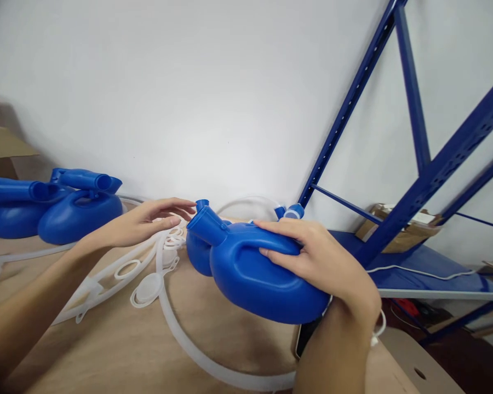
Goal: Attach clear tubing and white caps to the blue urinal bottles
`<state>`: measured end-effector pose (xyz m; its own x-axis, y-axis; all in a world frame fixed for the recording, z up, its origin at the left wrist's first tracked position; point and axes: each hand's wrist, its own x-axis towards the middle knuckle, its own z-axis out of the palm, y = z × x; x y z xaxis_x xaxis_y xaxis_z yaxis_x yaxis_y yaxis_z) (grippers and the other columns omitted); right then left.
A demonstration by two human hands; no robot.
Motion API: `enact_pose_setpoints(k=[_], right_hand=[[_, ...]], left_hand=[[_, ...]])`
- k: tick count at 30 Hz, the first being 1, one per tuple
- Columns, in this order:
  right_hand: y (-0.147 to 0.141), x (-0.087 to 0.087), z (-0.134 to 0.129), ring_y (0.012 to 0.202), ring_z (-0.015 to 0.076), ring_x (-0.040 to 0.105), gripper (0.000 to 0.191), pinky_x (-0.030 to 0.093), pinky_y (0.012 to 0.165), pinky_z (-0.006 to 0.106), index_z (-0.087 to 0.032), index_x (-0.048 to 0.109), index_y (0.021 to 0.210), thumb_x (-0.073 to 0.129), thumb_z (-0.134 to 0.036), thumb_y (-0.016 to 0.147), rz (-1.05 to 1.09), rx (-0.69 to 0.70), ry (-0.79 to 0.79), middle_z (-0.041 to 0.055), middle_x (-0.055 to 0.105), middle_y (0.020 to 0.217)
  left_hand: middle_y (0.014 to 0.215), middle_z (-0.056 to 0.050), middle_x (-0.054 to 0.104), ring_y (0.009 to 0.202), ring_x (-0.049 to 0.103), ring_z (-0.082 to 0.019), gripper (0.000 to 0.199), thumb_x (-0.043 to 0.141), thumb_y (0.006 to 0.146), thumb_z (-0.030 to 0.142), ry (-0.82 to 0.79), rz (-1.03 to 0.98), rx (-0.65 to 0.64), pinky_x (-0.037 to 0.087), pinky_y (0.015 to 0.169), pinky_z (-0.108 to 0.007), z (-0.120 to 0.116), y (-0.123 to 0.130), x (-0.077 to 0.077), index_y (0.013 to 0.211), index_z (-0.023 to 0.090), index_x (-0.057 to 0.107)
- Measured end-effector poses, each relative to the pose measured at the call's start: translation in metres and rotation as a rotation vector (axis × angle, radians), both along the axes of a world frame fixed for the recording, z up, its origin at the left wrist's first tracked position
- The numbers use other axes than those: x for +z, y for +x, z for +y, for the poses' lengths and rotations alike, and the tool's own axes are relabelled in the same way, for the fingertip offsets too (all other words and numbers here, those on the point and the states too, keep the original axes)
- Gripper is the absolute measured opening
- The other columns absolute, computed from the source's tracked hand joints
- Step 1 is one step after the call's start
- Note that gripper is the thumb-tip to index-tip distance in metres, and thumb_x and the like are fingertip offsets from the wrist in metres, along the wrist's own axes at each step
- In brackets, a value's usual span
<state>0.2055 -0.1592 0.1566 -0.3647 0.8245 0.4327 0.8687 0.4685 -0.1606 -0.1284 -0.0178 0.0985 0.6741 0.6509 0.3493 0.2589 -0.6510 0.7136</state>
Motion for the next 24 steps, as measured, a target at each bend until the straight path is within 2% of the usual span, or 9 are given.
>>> enact_pose_setpoints(k=[3, 7, 11, 13, 16, 18, 20, 22, 24], right_hand=[[-0.008, -0.001, 0.008, 0.107, 0.0282, 0.077, 0.04, 0.062, 0.096, 0.042, -0.032, 0.072, 0.136, 0.067, -0.037, 0.096, -0.028, 0.083, 0.012, 0.0016, 0.08, 0.123], [-0.013, -0.006, 0.017, 0.106, 0.0268, 0.077, 0.042, 0.062, 0.095, 0.039, -0.032, 0.071, 0.137, 0.07, -0.036, 0.095, 0.001, 0.126, 0.063, 0.0017, 0.08, 0.122], [-0.02, -0.008, 0.02, 0.11, 0.0265, 0.076, 0.043, 0.059, 0.101, 0.038, -0.034, 0.071, 0.136, 0.074, -0.042, 0.094, 0.058, 0.173, 0.043, 0.0015, 0.08, 0.123], [-0.02, -0.008, 0.023, 0.107, 0.0272, 0.076, 0.049, 0.059, 0.1, 0.039, -0.034, 0.072, 0.136, 0.075, -0.054, 0.091, 0.116, 0.218, 0.018, 0.0032, 0.081, 0.12], [-0.009, -0.012, 0.036, 0.099, 0.0273, 0.076, 0.066, 0.061, 0.092, 0.04, -0.029, 0.069, 0.141, 0.058, -0.074, 0.093, 0.29, 0.23, -0.03, 0.0074, 0.081, 0.11], [0.006, -0.023, 0.055, 0.1, 0.0266, 0.075, 0.066, 0.059, 0.095, 0.042, -0.027, 0.063, 0.147, 0.045, -0.07, 0.101, 0.387, 0.082, -0.057, 0.0089, 0.08, 0.108], [0.022, -0.043, 0.079, 0.11, 0.028, 0.073, 0.061, 0.056, 0.103, 0.045, -0.025, 0.059, 0.15, 0.049, -0.062, 0.102, 0.375, -0.107, -0.129, 0.0102, 0.078, 0.119], [0.035, -0.07, 0.106, 0.12, 0.0289, 0.069, 0.059, 0.053, 0.107, 0.045, -0.022, 0.06, 0.149, 0.055, -0.055, 0.1, 0.241, -0.214, -0.246, 0.0128, 0.071, 0.135], [0.043, -0.101, 0.13, 0.13, 0.0294, 0.063, 0.059, 0.048, 0.113, 0.042, -0.021, 0.061, 0.147, 0.065, -0.047, 0.094, 0.123, -0.281, -0.311, 0.0127, 0.064, 0.147]], left_hand=[[0.144, -0.01, 0.063, 0.119, 0.067, -0.028, 0.06, 0.068, 0.092, 0.059, 0.061, 0.009, 0.015, 0.06, 0.091, -0.038, -0.025, 0.002, 0.01, 0.143, 0.029, 0.056], [0.131, -0.011, 0.067, 0.11, 0.069, -0.028, 0.066, 0.076, 0.087, 0.056, 0.104, -0.054, 0.077, 0.059, 0.07, -0.03, -0.036, 0.001, 0.012, 0.141, 0.028, 0.053], [0.138, -0.009, 0.064, 0.116, 0.067, -0.027, 0.068, 0.075, 0.089, 0.052, 0.129, -0.057, 0.036, 0.06, 0.083, -0.033, -0.035, -0.001, 0.013, 0.149, 0.034, 0.051], [0.136, -0.008, 0.066, 0.116, 0.067, -0.027, 0.054, 0.077, 0.087, 0.048, 0.158, -0.063, -0.001, 0.059, 0.091, -0.034, -0.033, -0.004, 0.016, 0.136, 0.031, 0.063], [0.118, -0.007, 0.074, 0.104, 0.07, -0.025, 0.042, 0.084, 0.08, 0.039, 0.116, -0.225, 0.013, 0.06, 0.085, -0.033, -0.029, -0.017, 0.025, 0.117, 0.024, 0.072], [0.101, -0.005, 0.076, 0.092, 0.072, -0.024, 0.038, 0.084, 0.077, 0.036, 0.056, -0.473, 0.085, 0.061, 0.076, -0.031, -0.025, -0.032, 0.033, 0.11, 0.022, 0.072], [0.087, -0.002, 0.075, 0.082, 0.072, -0.023, 0.039, 0.082, 0.074, 0.035, 0.008, -0.668, 0.245, 0.061, 0.069, -0.031, -0.023, -0.053, 0.042, 0.108, 0.022, 0.07], [0.084, -0.001, 0.074, 0.077, 0.072, -0.023, 0.046, 0.083, 0.069, 0.036, -0.013, -0.632, 0.45, 0.061, 0.069, -0.036, -0.024, -0.073, 0.05, 0.109, 0.021, 0.068], [0.091, -0.002, 0.076, 0.083, 0.073, -0.026, 0.054, 0.085, 0.062, 0.041, 0.012, -0.44, 0.615, 0.062, 0.079, -0.042, -0.025, -0.09, 0.056, 0.109, 0.019, 0.069]])
